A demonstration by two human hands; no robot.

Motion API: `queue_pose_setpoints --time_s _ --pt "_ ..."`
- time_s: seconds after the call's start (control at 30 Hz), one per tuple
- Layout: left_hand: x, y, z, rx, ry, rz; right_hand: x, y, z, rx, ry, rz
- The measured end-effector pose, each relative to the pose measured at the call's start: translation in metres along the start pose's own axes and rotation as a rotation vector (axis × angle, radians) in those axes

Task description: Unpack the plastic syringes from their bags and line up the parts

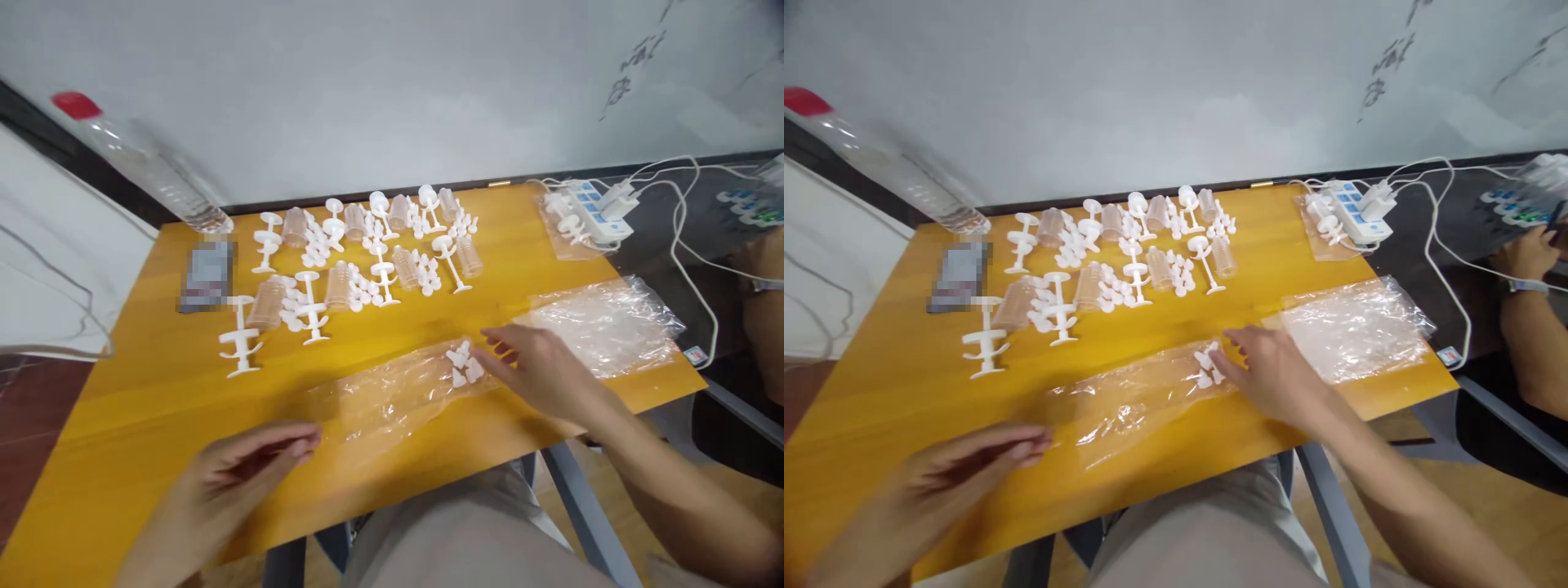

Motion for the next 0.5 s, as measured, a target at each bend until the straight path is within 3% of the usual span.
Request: queue_pose_setpoints --time_s 0.1,0.17,0.27,0.37,0.5 --pt "0.004 -0.002 0.029 0.174 -0.088 -0.075 -0.001 -0.031 0.035 -0.028 0.007 -0.010" --pt "0.001 0.006 0.047 0.157 -0.091 -0.074 -0.009 -0.035 0.054 -0.042 0.117 0.078" --pt "0.004 0.021 0.063 0.142 -0.172 -0.053 -0.022 -0.029 0.069 -0.107 0.470 0.297" --pt "0.018 0.037 0.069 0.257 -0.378 -0.166 -0.026 -0.018 0.069 -0.227 0.782 0.430" --pt "0.027 0.053 0.069 0.373 -0.700 -0.343 -0.012 -0.004 0.045 -0.331 0.820 0.363"
Point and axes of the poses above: each hand's wrist, its own y-axis towards the middle knuckle, its own z-axis out of the palm, x = y × z, the point moved 1 cm from there along y, towards the middle knuckle, and after that the axes turned 5 degrees about -x, right-handed, at the moved point
